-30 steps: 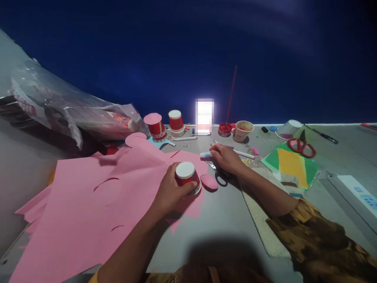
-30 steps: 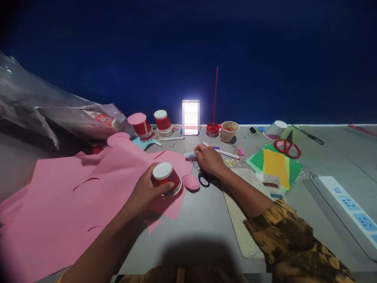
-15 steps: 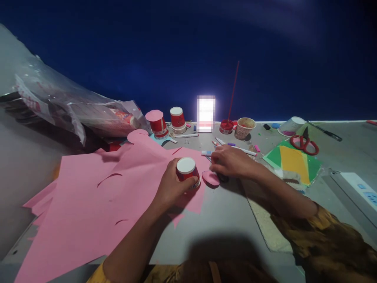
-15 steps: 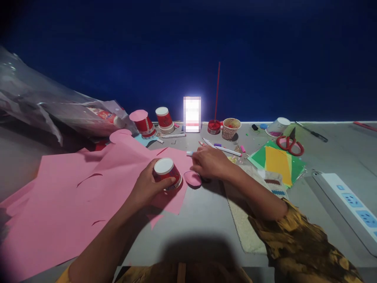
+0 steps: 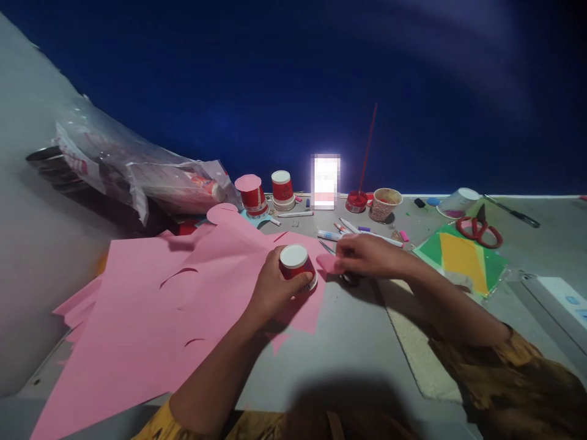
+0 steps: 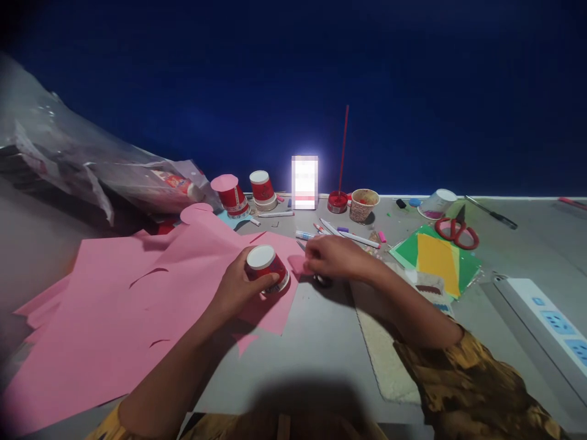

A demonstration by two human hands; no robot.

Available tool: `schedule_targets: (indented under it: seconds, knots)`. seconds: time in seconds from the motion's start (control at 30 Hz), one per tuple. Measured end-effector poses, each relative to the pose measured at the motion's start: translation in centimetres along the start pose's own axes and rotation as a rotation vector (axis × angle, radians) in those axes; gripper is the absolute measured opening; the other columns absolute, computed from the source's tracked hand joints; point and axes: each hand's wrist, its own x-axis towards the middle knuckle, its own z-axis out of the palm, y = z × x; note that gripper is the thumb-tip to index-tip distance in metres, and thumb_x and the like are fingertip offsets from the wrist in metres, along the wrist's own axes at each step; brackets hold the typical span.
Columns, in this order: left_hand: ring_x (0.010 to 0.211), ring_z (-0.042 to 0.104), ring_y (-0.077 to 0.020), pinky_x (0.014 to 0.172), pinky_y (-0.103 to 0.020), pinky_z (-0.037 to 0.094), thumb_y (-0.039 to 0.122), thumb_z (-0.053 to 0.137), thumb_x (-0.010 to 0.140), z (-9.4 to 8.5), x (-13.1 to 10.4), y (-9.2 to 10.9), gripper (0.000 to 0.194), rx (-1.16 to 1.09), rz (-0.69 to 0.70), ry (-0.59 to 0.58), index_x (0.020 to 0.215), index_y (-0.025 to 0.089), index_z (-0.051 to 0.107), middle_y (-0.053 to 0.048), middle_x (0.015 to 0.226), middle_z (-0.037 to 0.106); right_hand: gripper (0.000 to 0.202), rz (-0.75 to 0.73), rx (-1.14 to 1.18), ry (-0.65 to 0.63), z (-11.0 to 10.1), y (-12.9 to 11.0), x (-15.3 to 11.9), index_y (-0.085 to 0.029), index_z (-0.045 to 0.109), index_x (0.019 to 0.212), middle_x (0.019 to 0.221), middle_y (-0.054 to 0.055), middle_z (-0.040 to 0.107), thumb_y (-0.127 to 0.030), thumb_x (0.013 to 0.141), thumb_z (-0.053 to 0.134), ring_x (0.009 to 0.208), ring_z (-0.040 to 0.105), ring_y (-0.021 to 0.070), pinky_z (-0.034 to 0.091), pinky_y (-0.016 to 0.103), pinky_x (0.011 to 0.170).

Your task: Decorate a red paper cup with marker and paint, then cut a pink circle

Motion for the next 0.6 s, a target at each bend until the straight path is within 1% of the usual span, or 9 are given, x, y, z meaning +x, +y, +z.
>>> schedule_targets:
  seconds: [0.07, 0.13, 0.2, 0.27, 0.37, 0.43, 0.5, 0.57, 0.6]
  knots:
    - [0.113, 0.067, -0.0298, 0.1, -0.049, 0.054, 0.029, 0.083, 0.072, 0.5, 0.0, -0.2, 0.055, -0.016, 0.046, 0.009, 0.122, 0.019, 0.062, -0.01, 0.12, 0.069, 0.025, 0.02, 0.291, 0.111, -1.2, 0.9, 0.1, -0.019, 0.067, 0.079, 0.072, -0.001, 0.062, -0.043, 0.087, 0.072, 0.065, 0.053, 0.0146, 0.033, 0.028, 0.059]
    - [0.116, 0.067, -0.0295, 0.103, -0.049, 0.052, 0.026, 0.083, 0.071, 1.1, 0.0, -0.4, 0.057, -0.003, 0.084, 0.023, 0.123, 0.02, 0.062, -0.01, 0.124, 0.067, 0.035, 0.042, 0.653, 0.21, -1.8, 1.2, 0.1, -0.02, 0.063, 0.077, 0.068, -0.004, 0.055, -0.051, 0.079, 0.078, 0.058, 0.044, 0.0113, 0.031, 0.026, 0.055]
    - [0.119, 0.064, -0.03, 0.105, -0.049, 0.051, 0.022, 0.083, 0.07, 1.9, 0.0, -0.7, 0.058, 0.039, 0.126, 0.028, 0.124, 0.021, 0.063, -0.01, 0.126, 0.065, 0.042, 0.043, 1.015, 0.235, -1.7, 1.0, 0.2, -0.021, 0.058, 0.075, 0.066, -0.006, 0.05, -0.053, 0.073, 0.085, 0.056, 0.038, 0.0095, 0.03, 0.024, 0.052]
    - [0.122, 0.061, -0.0305, 0.108, -0.049, 0.05, 0.02, 0.082, 0.072, 2.5, 0.1, -1.0, 0.055, 0.091, 0.177, 0.014, 0.123, 0.022, 0.064, -0.009, 0.126, 0.063, 0.045, 0.029, 1.278, 0.193, -1.1, 0.4, 0.4, -0.021, 0.055, 0.076, 0.065, -0.007, 0.045, -0.051, 0.07, 0.089, 0.056, 0.034, 0.0086, 0.028, 0.023, 0.05]
    - [0.129, 0.056, -0.0328, 0.111, -0.052, 0.048, 0.022, 0.081, 0.073, 2.8, 0.1, -1.4, 0.058, 0.137, 0.216, -0.028, 0.128, 0.023, 0.062, -0.01, 0.13, 0.061, 0.05, 0.058, 1.42, 0.088, 0.5, -0.2, 1.0, -0.02, 0.054, 0.074, 0.064, -0.008, 0.043, -0.048, 0.067, 0.095, 0.056, 0.03, 0.007, 0.023, 0.02, 0.048]
    - [0.135, 0.052, -0.0352, 0.113, -0.055, 0.047, 0.022, 0.082, 0.071, 2.3, 0.0, -1.4, 0.07, 0.155, 0.227, -0.072, 0.138, 0.024, 0.058, -0.012, 0.137, 0.058, 0.054, 0.087, 1.427, 0.011, 1.5, -0.2, 1.4, -0.019, 0.053, 0.07, 0.062, -0.008, 0.042, -0.049, 0.065, 0.098, 0.056, 0.029, 0.0063, 0.021, 0.019, 0.047]
    - [0.137, 0.051, -0.0357, 0.115, -0.055, 0.046, 0.019, 0.078, 0.069, 1.3, -0.1, -1.2, 0.079, 0.144, 0.256, -0.112, 0.144, 0.025, 0.055, -0.013, 0.142, 0.056, 0.055, 0.094, 1.426, -0.019, 2.0, -0.1, 1.7, -0.018, 0.053, 0.068, 0.061, -0.007, 0.042, -0.049, 0.064, 0.098, 0.056, 0.029, 0.0061, 0.019, 0.018, 0.047]
    - [0.132, 0.057, -0.0321, 0.114, -0.053, 0.048, 0.019, 0.071, 0.072, 0.3, -0.1, -0.9, 0.073, 0.078, 0.279, -0.101, 0.144, 0.027, 0.057, -0.012, 0.144, 0.057, 0.054, 0.083, 1.432, -0.018, 2.2, -0.1, 1.8, -0.017, 0.055, 0.069, 0.062, -0.007, 0.043, -0.049, 0.065, 0.098, 0.056, 0.03, 0.0061, 0.019, 0.018, 0.047]
    - [0.124, 0.061, -0.0297, 0.11, -0.051, 0.052, 0.022, 0.067, 0.076, -0.2, 0.0, -0.7, 0.066, 0.039, 0.275, -0.07, 0.141, 0.028, 0.06, -0.011, 0.143, 0.059, 0.053, 0.078, 1.436, -0.019, 2.1, -0.2, 1.7, -0.017, 0.056, 0.07, 0.062, -0.007, 0.043, -0.048, 0.065, 0.098, 0.056, 0.029, 0.006, 0.019, 0.018, 0.047]
